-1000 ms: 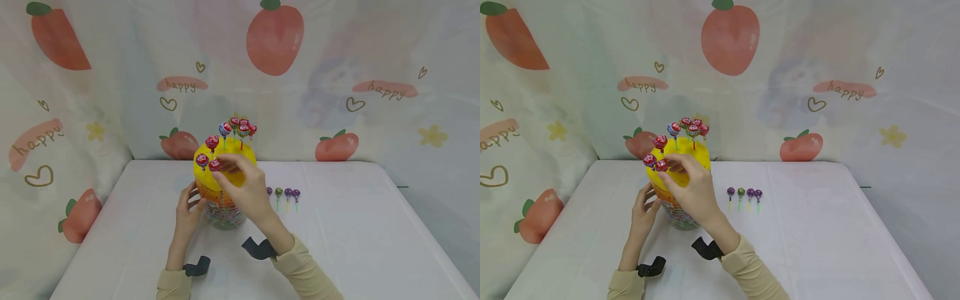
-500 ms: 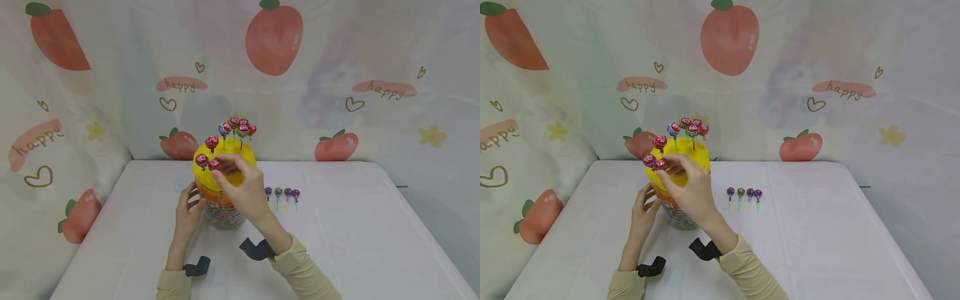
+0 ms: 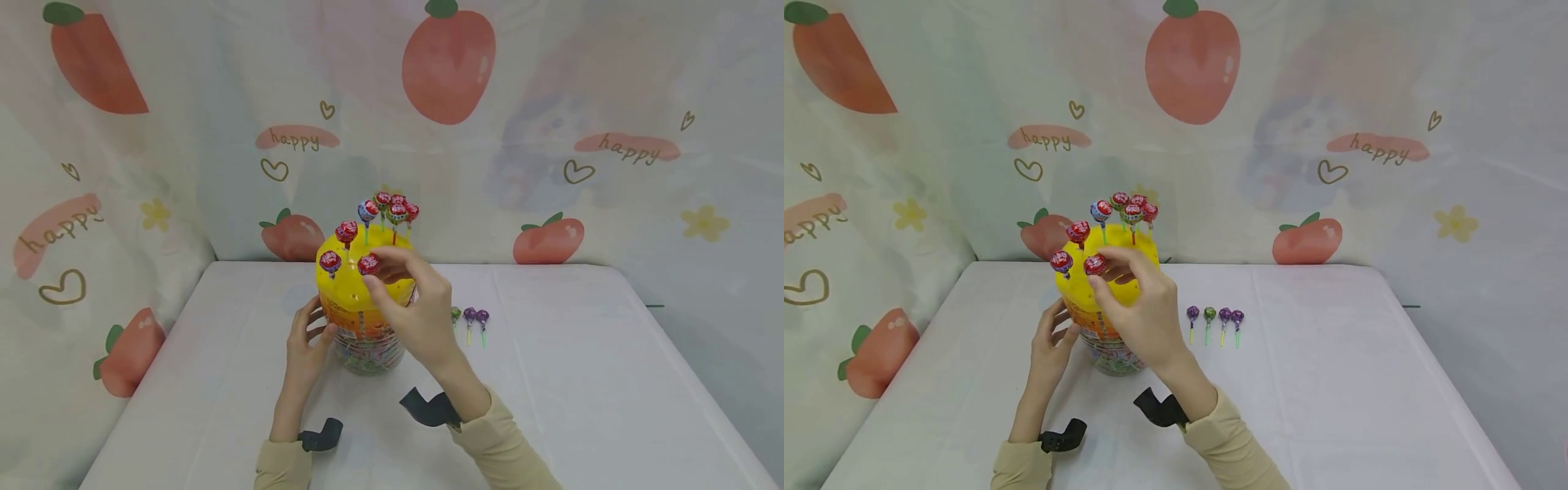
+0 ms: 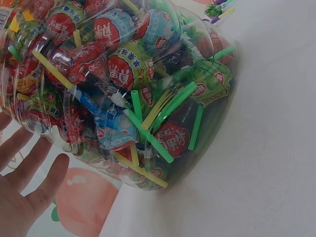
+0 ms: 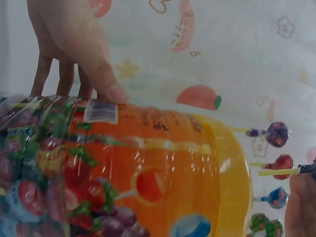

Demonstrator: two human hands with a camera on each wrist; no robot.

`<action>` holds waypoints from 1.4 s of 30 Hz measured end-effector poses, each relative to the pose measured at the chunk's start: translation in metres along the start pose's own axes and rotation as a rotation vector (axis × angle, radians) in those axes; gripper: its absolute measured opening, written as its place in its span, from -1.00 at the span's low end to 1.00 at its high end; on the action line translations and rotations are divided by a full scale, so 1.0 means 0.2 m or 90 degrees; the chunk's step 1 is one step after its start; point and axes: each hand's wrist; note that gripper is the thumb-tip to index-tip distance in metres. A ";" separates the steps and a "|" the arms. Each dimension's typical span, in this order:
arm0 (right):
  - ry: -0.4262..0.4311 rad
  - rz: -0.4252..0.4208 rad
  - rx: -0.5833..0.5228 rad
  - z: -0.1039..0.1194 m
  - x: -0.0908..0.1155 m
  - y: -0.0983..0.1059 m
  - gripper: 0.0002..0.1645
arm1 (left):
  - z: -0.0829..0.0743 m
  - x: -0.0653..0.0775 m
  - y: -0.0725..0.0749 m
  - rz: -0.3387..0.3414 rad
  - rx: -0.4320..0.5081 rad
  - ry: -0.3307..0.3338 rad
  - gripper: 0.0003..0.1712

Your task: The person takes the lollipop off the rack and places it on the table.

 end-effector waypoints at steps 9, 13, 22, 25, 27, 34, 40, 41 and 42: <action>-0.026 -0.016 -0.027 -0.11 0.09 0.11 -0.59 | 0.01 0.00 0.00 0.005 0.006 0.009 -0.32; -0.046 -0.020 -0.034 -0.14 0.13 0.15 -0.58 | 0.00 0.00 0.00 0.004 0.008 0.011 -0.33; -0.084 -0.050 -0.032 -0.22 0.22 0.24 -0.58 | 0.00 0.00 0.00 0.005 0.008 0.011 -0.33; -0.101 -0.066 -0.037 -0.25 0.24 0.26 -0.60 | 0.00 0.00 0.00 0.004 0.011 0.013 -0.33; -0.112 -0.079 -0.043 -0.27 0.25 0.28 -0.61 | 0.00 0.01 0.00 0.004 0.011 0.014 -0.32; -0.137 -0.121 -0.019 -0.38 0.28 0.35 -0.66 | -0.01 0.01 0.00 0.003 0.015 0.008 -0.32; -0.182 -0.152 0.010 -0.46 0.29 0.42 -0.68 | -0.01 0.01 0.00 0.009 0.017 0.006 -0.32; -0.193 -0.157 0.015 -0.46 0.29 0.43 -0.68 | -0.01 0.01 0.00 0.010 0.016 0.006 -0.32; -0.204 -0.162 0.018 -0.46 0.29 0.44 -0.68 | -0.01 0.01 0.00 0.010 0.017 0.006 -0.32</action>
Point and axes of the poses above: each hand's wrist, its own x-axis away from the middle knuckle, its own y-axis out of the back of the hand, z = x × y, and after that the axes turned 3 degrees about -y, right-handed
